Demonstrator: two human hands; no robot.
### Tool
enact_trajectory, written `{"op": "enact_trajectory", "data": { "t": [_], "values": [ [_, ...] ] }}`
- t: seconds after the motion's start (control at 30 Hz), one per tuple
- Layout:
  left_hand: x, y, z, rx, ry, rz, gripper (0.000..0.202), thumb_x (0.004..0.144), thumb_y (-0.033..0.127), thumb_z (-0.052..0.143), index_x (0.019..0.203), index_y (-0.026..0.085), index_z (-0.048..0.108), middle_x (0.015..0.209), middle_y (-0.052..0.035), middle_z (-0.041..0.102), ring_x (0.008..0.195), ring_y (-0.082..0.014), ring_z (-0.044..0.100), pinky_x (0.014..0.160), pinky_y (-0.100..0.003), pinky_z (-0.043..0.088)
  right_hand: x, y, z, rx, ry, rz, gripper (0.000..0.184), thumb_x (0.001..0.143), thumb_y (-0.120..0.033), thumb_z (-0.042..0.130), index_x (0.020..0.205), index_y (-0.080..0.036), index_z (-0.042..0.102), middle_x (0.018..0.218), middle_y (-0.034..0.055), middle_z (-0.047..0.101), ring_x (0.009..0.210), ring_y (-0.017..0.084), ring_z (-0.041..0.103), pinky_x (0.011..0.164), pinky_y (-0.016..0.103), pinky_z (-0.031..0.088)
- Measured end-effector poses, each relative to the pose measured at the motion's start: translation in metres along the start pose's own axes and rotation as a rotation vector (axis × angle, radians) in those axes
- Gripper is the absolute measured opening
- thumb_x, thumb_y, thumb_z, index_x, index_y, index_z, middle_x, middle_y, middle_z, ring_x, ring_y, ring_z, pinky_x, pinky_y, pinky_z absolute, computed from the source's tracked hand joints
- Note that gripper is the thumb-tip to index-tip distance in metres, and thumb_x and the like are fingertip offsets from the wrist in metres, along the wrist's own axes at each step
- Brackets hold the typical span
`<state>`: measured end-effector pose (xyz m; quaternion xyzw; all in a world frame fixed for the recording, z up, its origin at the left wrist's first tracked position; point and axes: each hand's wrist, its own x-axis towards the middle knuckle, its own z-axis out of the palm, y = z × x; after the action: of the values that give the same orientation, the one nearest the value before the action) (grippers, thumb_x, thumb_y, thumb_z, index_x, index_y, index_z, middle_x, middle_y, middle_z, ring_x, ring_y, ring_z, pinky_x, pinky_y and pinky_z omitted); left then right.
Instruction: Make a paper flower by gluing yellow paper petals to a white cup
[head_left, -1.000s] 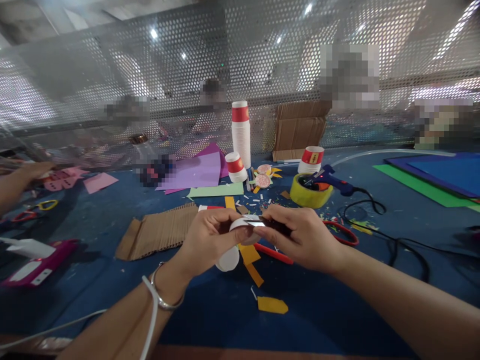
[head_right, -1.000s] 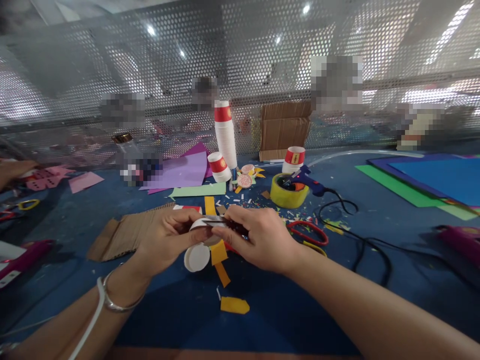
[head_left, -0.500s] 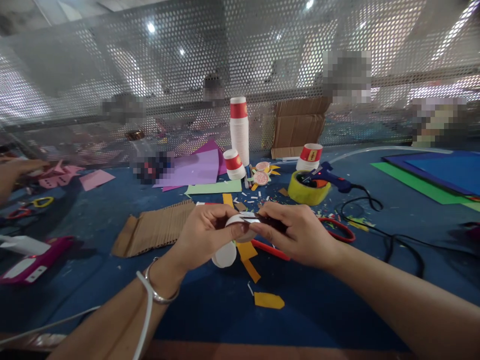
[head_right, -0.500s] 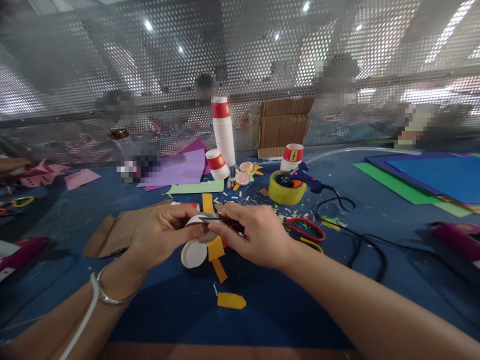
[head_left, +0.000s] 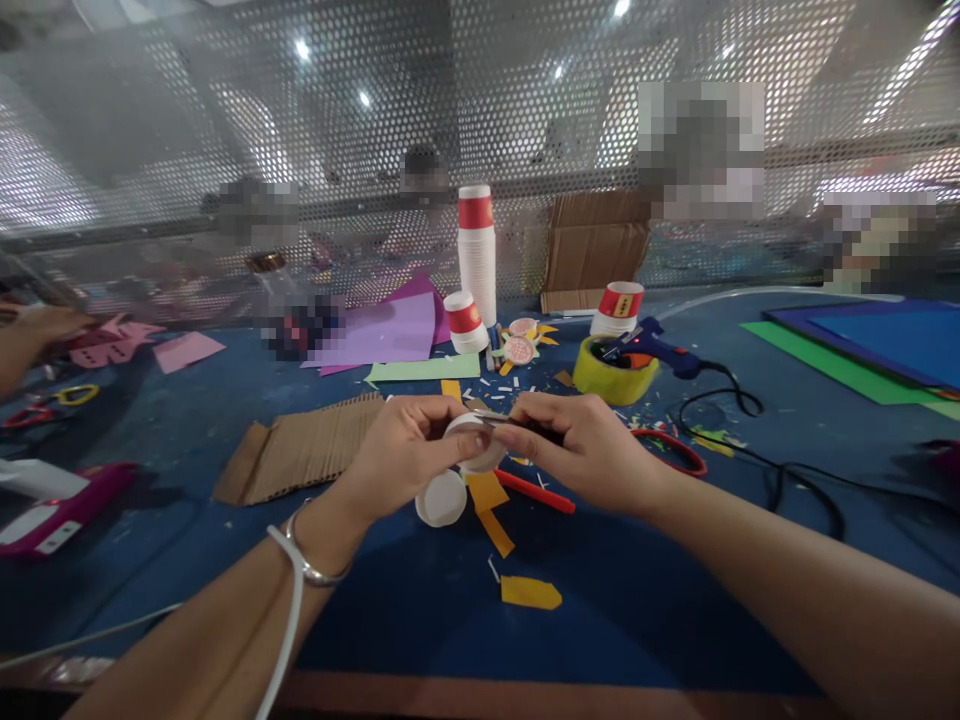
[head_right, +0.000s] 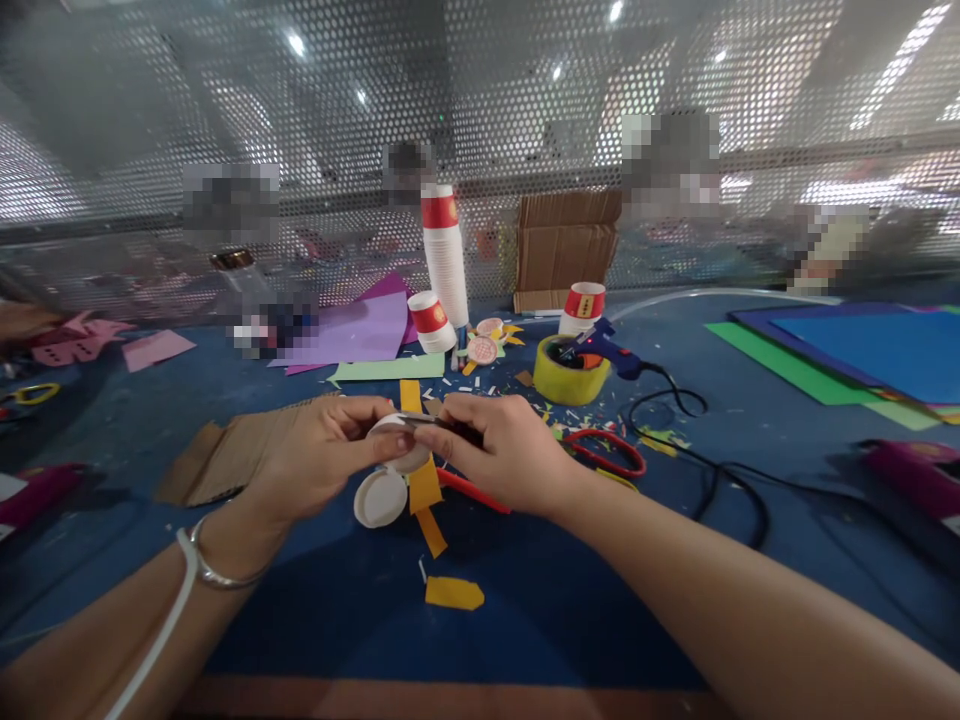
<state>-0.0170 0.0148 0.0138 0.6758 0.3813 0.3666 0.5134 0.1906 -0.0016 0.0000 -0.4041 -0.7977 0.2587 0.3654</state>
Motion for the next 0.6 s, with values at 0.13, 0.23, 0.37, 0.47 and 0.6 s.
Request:
{"op": "enact_trajectory", "data": {
  "t": [0.13,0.23,0.37,0.47,0.6],
  "values": [
    [0.0007,-0.0019,0.0008,-0.024,-0.015,0.013,0.014,0.074,0.025,0.076,0.07,0.016,0.067,0.061,0.0033,0.059,0.056,-0.0075,0.048,0.049,-0.019,0.038,0.0016,0.0016,0.0001,0.05,-0.031,0.024,0.037,0.096,-0.046,0.051,0.069,-0.02,0.052,0.063,-0.0038,0.042,0.058,0.011,0.036,0.052,0.027,0.029],
    [0.0006,-0.0016,0.0018,0.014,-0.003,0.039,0.013,0.075,0.024,0.075,0.069,0.016,0.067,0.06,0.0041,0.057,0.054,-0.0072,0.046,0.049,-0.019,0.037,0.0024,0.003,0.0007,0.066,-0.053,0.04,0.037,0.096,-0.046,0.051,0.069,-0.02,0.052,0.063,-0.004,0.041,0.058,0.011,0.035,0.052,0.027,0.029],
    [-0.0014,-0.0003,0.0038,0.055,0.035,0.066,0.014,0.075,0.023,0.074,0.066,0.016,0.065,0.06,0.0041,0.057,0.054,-0.0071,0.045,0.048,-0.019,0.035,0.0022,0.0045,0.0026,0.047,-0.029,0.024,0.035,0.096,-0.044,0.051,0.07,-0.02,0.051,0.063,-0.0039,0.041,0.058,0.011,0.036,0.053,0.027,0.03],
    [-0.0026,0.0,0.0047,0.054,0.04,0.07,0.014,0.075,0.023,0.074,0.066,0.016,0.065,0.06,0.0039,0.057,0.054,-0.0073,0.045,0.048,-0.019,0.035,0.0018,0.005,0.0045,0.031,-0.013,0.016,0.036,0.096,-0.046,0.05,0.07,-0.02,0.051,0.063,-0.0038,0.042,0.059,0.011,0.037,0.054,0.028,0.03],
    [-0.0014,-0.001,0.0044,0.027,0.041,0.056,0.015,0.073,0.025,0.076,0.068,0.016,0.066,0.061,0.0032,0.057,0.056,-0.008,0.046,0.049,-0.02,0.035,0.0014,0.0051,0.0063,0.032,0.005,0.01,0.037,0.096,-0.046,0.049,0.069,-0.02,0.049,0.063,-0.0039,0.04,0.06,0.011,0.036,0.055,0.028,0.03]
  ]
}}
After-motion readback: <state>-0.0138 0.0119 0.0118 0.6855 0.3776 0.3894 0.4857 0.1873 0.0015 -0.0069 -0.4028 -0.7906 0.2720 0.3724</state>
